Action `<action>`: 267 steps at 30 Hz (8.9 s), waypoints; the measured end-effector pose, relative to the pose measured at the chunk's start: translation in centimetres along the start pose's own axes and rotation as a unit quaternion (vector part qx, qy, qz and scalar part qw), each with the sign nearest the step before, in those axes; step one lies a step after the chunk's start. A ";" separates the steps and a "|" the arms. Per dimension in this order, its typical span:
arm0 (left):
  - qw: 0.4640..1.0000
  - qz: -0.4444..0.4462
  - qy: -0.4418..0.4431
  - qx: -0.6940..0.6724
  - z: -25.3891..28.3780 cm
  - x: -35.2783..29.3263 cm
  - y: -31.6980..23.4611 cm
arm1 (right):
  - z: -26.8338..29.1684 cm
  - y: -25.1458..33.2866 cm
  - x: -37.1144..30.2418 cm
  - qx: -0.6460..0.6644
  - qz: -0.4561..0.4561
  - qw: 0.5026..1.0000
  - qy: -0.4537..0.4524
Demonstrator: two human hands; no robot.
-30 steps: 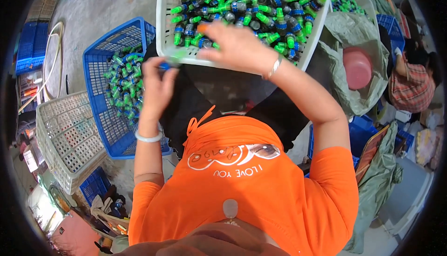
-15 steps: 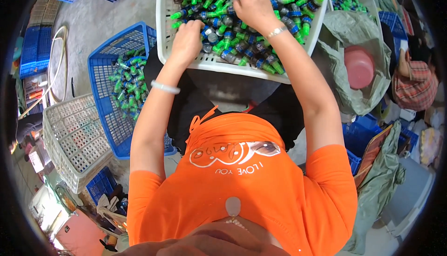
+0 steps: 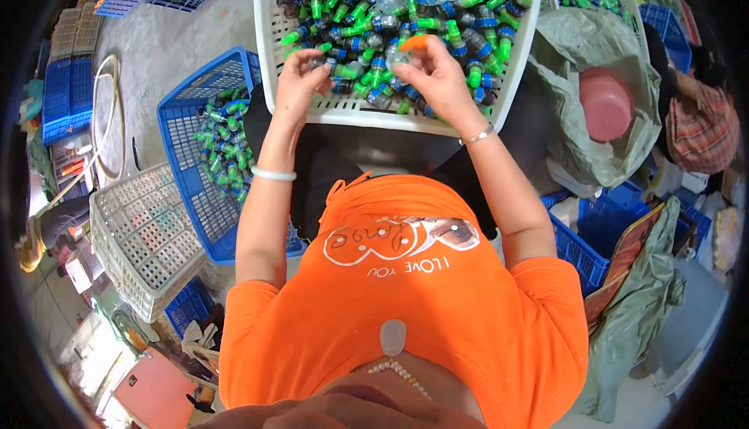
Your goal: Sorting and inspecting small green and blue plastic components from a large crate into a smaller sorting basket.
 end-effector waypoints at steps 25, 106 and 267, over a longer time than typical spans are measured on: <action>0.942 -0.283 0.018 0.180 -0.8 -7.6 -2.2 | -4.8 5.7 0.1 -0.030 -0.298 0.923 0.240; 0.947 -0.295 0.095 0.091 -1.0 -7.5 -4.9 | -1.9 6.4 -1.1 -0.143 -0.003 0.960 0.241; 0.963 -0.174 0.150 0.140 2.9 -3.2 -3.4 | -3.6 4.4 -1.0 -0.167 0.073 0.979 0.095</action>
Point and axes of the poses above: each hand's wrist, its own x-axis towards the middle knuckle, its own z-axis out of the back of the hand, y = z × x, the point moved 2 cm from there along x, towards the middle knuckle, and after that the axes turned 3 degrees about x, right-handed, at the moved point
